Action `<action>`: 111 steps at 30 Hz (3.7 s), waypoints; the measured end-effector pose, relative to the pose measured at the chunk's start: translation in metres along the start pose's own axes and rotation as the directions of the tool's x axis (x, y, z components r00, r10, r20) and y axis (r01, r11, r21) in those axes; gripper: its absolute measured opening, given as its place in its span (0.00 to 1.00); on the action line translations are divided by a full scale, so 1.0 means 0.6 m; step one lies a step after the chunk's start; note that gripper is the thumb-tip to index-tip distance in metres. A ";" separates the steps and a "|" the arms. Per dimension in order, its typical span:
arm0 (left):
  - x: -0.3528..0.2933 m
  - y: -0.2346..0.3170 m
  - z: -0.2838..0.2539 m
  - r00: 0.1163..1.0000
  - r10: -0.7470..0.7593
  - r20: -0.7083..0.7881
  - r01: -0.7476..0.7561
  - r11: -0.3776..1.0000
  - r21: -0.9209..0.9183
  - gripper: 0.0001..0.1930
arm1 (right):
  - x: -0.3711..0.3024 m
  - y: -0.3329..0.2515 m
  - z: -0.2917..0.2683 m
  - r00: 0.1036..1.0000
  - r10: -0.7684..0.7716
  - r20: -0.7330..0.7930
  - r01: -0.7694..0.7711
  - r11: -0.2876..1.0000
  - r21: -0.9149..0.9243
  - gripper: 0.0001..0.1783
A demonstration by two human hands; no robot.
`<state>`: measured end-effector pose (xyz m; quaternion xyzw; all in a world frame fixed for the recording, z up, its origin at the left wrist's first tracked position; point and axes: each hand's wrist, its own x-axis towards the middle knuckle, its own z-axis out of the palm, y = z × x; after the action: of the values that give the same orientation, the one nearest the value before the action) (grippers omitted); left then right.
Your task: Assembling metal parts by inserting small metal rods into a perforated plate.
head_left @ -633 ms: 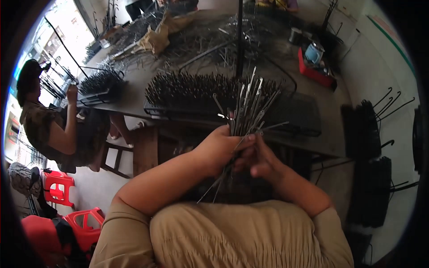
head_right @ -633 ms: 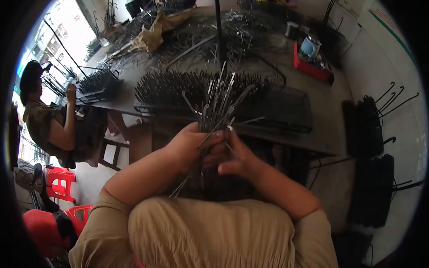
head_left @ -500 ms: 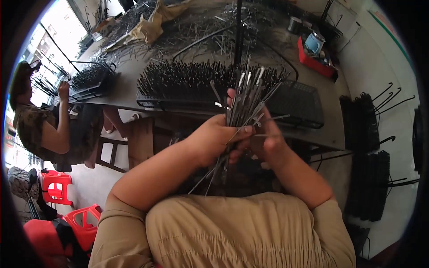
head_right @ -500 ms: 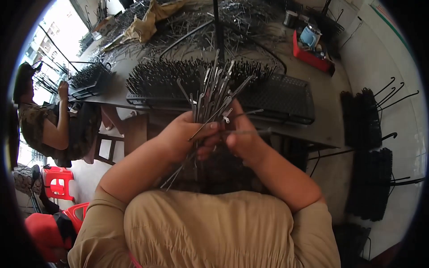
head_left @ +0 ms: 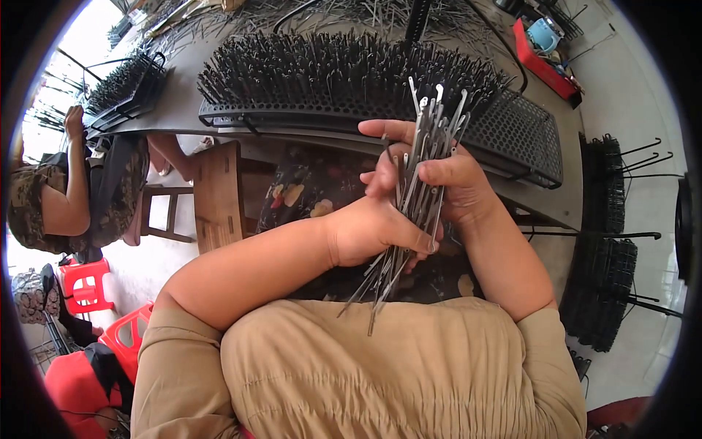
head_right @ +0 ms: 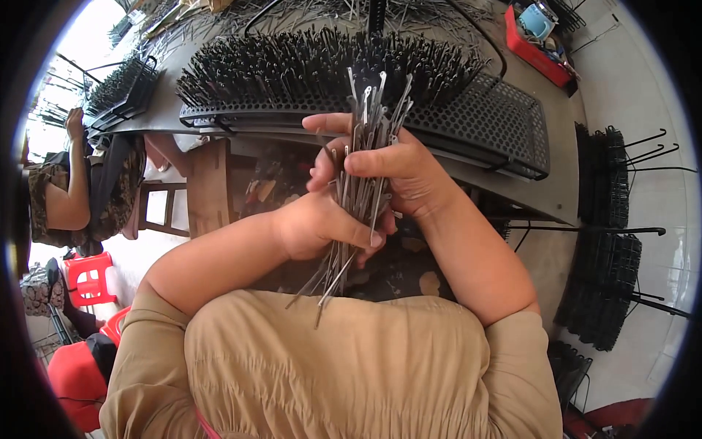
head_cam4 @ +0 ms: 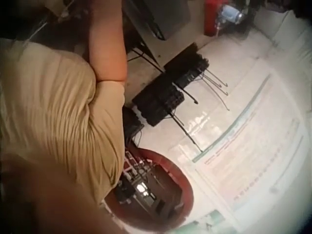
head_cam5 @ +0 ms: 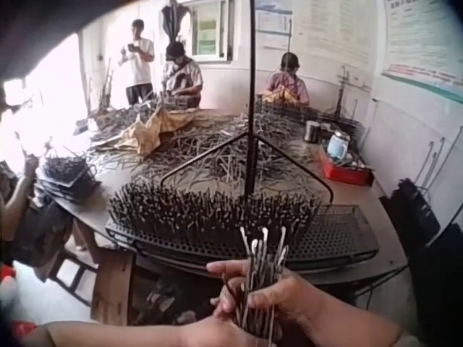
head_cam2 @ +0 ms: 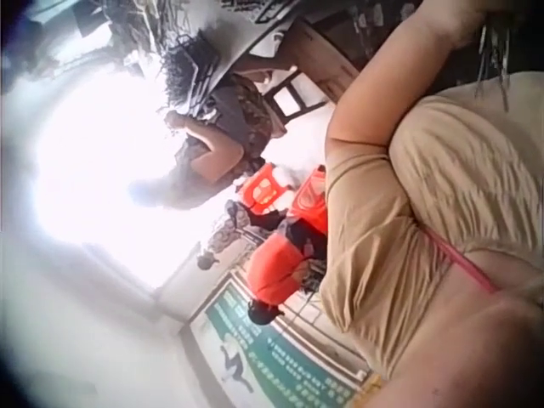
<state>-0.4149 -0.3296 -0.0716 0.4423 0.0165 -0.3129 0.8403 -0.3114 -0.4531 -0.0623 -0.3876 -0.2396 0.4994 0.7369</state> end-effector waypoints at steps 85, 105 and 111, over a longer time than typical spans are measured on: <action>-0.086 -0.020 -0.049 0.807 0.162 -0.567 -0.338 0.915 -0.219 0.08 | -0.070 0.046 -0.054 0.945 -0.118 -0.304 -0.120 0.740 -0.662 0.30; -0.082 -0.019 -0.081 0.820 0.119 -0.560 -0.413 0.800 -0.435 0.11 | -0.190 -0.043 -0.079 0.867 0.060 -0.494 -0.244 0.916 -0.318 0.08; -0.075 -0.033 -0.096 0.842 0.048 -0.538 -0.336 0.825 -0.453 0.12 | -0.245 0.021 -0.099 0.851 0.276 -0.447 -0.482 0.074 -0.873 0.14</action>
<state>-0.4474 -0.2716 -0.1074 0.2577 0.2748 -0.0797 0.9229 -0.3313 -0.6055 -0.1024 -0.8487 -0.3271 0.3731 0.1828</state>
